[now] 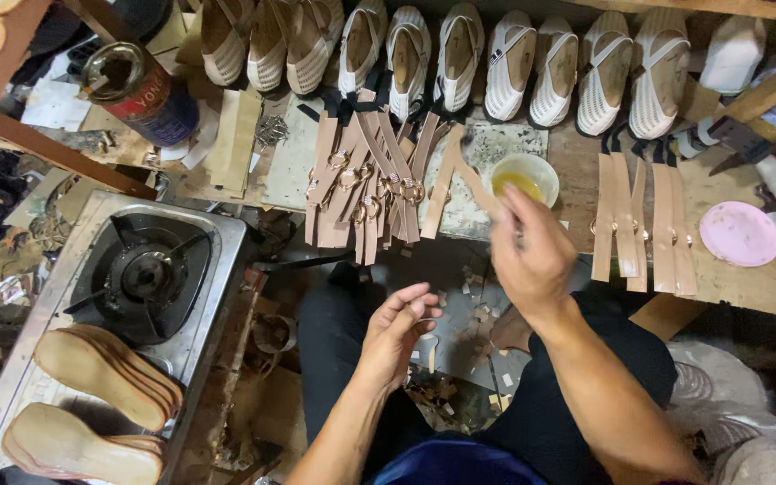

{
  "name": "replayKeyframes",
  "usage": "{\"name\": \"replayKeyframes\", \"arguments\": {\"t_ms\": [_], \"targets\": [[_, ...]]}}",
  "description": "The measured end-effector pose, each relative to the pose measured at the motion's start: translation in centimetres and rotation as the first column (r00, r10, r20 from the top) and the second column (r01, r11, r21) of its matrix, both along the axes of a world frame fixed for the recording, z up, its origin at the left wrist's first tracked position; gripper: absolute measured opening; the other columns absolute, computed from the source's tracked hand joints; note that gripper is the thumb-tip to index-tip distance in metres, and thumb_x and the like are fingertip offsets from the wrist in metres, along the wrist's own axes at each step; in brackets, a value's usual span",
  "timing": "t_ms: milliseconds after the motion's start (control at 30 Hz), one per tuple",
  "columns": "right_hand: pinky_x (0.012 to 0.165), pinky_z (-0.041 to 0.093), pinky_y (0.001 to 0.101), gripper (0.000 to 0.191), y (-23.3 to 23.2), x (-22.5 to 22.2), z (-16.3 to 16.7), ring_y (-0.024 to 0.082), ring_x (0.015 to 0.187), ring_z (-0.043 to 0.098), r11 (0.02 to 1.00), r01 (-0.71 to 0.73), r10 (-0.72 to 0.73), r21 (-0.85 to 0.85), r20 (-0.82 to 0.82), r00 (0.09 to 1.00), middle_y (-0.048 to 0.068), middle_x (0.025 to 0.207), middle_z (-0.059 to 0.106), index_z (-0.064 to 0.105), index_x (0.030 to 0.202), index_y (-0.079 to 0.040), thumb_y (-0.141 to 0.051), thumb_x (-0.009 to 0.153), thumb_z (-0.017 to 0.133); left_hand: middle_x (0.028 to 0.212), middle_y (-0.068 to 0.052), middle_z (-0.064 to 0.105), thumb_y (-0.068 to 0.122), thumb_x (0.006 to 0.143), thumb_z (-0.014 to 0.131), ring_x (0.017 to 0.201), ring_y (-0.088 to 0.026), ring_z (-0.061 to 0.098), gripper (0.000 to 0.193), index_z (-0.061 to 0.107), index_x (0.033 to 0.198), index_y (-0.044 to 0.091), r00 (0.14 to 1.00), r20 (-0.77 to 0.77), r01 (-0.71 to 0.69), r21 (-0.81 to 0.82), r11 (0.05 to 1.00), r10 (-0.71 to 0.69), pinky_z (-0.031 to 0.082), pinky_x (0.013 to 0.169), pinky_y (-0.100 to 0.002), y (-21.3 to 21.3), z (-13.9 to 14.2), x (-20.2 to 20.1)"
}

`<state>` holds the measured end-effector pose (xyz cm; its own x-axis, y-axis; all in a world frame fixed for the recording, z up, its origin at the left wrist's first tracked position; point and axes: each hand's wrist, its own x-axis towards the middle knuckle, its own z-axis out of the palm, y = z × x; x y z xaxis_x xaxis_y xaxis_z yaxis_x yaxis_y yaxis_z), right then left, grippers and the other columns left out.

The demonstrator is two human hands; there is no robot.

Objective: The person sits on the floor at a workbench and assembles leather shoe straps. They take a strap, dip their fingers into a cup of yellow liquid, work the liquid along the strap, bend and fold the strap, attach it to a metal buckle ring, and lay the finished strap on the table, repeating this for strap after strap.

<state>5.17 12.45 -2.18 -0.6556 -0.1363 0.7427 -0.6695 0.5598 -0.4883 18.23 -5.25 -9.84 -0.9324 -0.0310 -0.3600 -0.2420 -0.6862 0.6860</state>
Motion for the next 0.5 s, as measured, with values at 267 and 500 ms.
{"name": "replayKeyframes", "arguments": {"t_ms": [267,500], "targets": [[0.072,0.063,0.0271,0.046,2.9,8.3,-0.6,0.016,0.086,0.077,0.880,-0.216,0.426,-0.424,0.499,0.755,0.011,0.102,0.075,0.051,0.139,0.002,0.000,0.094,0.065,0.112,-0.009,0.069,0.016,0.102,0.066,0.106,-0.019,0.065,0.023,0.061,0.119,0.001,0.977,-0.207,0.066,0.083,0.994,-0.048,0.053,0.095,-0.034,1.2,0.8,-2.1],[0.104,0.051,0.0442,0.041,6.1,-1.0,-0.5,0.032,0.124,0.060,0.944,-0.141,0.013,0.297,0.393,0.919,0.015,0.136,0.063,0.074,0.115,-0.004,-0.034,0.087,0.080,0.099,-0.005,0.066,0.013,0.092,0.070,0.086,-0.013,0.065,0.029,0.057,0.118,0.008,0.996,0.088,-0.010,-0.105,0.994,0.019,0.055,0.073,-0.030,-0.4,0.5,-1.0]]}}
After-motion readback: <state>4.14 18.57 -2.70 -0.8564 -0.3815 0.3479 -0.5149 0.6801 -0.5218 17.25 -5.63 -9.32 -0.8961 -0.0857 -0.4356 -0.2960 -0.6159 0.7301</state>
